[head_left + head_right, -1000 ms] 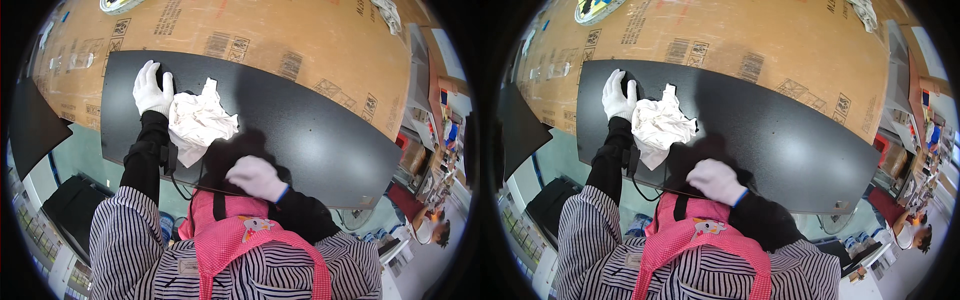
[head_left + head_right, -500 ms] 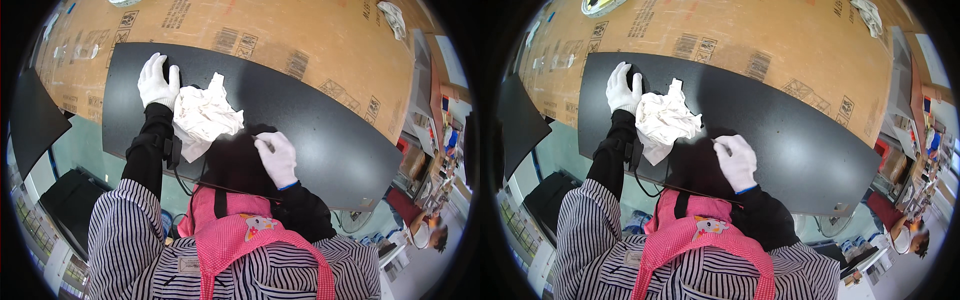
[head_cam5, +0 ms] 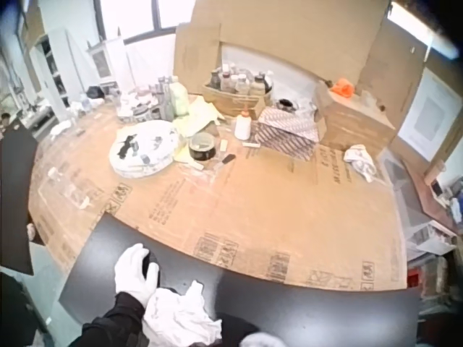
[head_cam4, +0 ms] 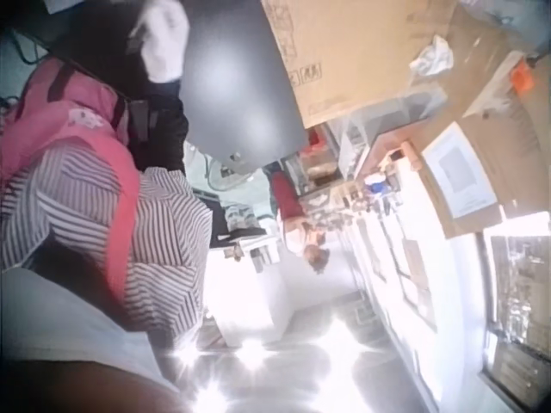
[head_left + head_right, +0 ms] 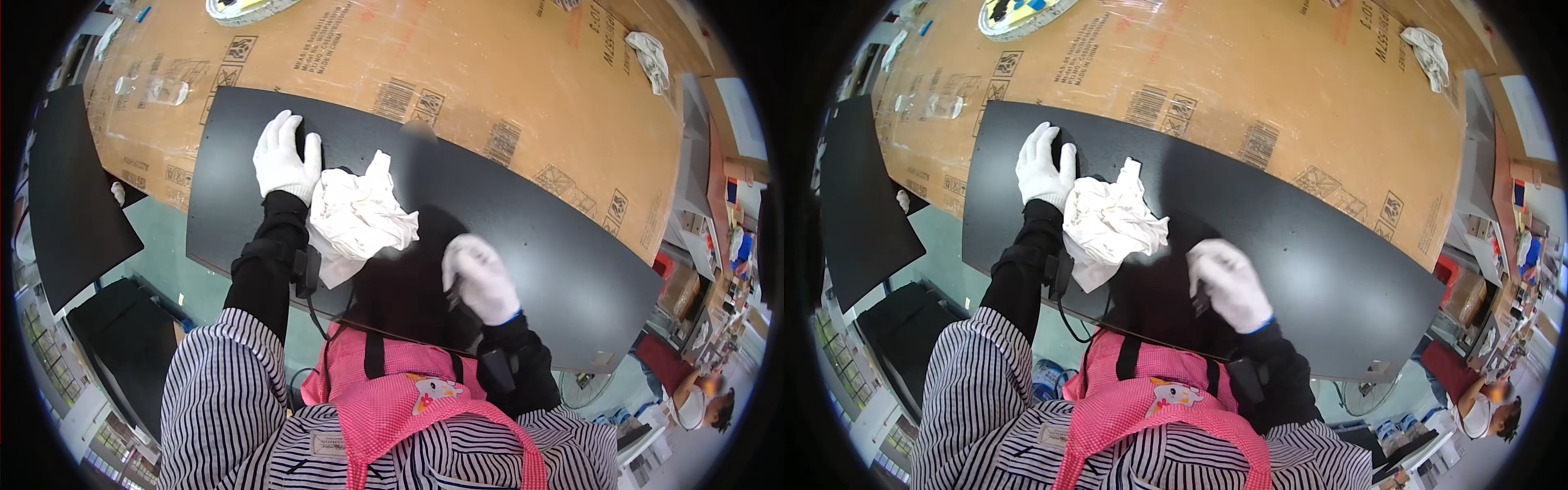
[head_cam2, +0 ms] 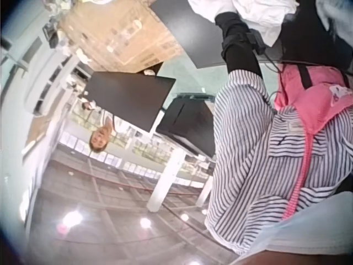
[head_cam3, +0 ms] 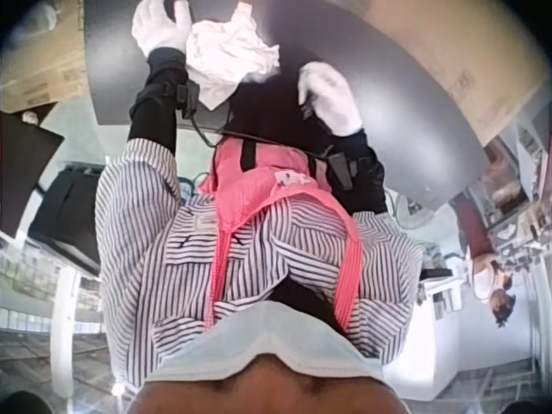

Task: Cleaning a black wooden board using a white cloth in a furniture workshop.

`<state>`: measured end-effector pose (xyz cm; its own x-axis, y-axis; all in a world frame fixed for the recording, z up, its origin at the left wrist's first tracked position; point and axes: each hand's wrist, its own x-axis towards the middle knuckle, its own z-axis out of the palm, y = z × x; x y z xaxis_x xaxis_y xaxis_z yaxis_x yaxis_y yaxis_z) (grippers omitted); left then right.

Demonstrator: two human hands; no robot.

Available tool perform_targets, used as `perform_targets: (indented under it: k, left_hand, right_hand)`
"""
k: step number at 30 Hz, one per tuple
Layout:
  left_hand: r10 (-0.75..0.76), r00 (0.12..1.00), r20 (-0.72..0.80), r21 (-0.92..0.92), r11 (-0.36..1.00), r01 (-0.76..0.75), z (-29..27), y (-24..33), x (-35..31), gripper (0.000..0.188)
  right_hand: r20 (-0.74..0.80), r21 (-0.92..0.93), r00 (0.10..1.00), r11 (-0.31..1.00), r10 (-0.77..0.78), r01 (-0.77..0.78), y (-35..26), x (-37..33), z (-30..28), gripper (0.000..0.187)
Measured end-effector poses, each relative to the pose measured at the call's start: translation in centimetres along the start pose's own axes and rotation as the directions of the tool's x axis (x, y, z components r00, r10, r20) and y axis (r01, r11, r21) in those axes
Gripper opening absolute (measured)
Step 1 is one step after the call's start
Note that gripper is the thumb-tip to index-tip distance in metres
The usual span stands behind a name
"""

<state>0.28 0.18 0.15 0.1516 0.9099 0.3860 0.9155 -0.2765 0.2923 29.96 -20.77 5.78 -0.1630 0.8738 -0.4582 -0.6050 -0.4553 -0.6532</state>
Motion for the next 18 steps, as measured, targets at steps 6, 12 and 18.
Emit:
perform_targets:
  k: [6, 12, 18]
  left_hand:
    - [0.002, 1.0, -0.018, -0.006, 1.0, -0.003, -0.1, -0.1, 0.1, 0.041]
    - [0.02, 0.998, -0.058, -0.037, 0.999, -0.023, -0.2, -0.6, -0.2, 0.037]
    - [0.153, 0.938, 0.311, -0.633, 0.769, 0.084, -5.1, 1.6, -2.1, 0.043]
  right_hand:
    - [0.086, 0.372, 0.995, 0.925, 0.053, -0.081, -0.2, -0.4, -5.2, 0.032]
    - [0.293, 0.418, 0.953, 0.907, -0.083, -0.049, 1.2, 0.4, -6.6, 0.025]
    - [0.299, 0.417, 0.949, 0.908, -0.099, -0.036, 1.4, 0.5, -7.3, 0.029]
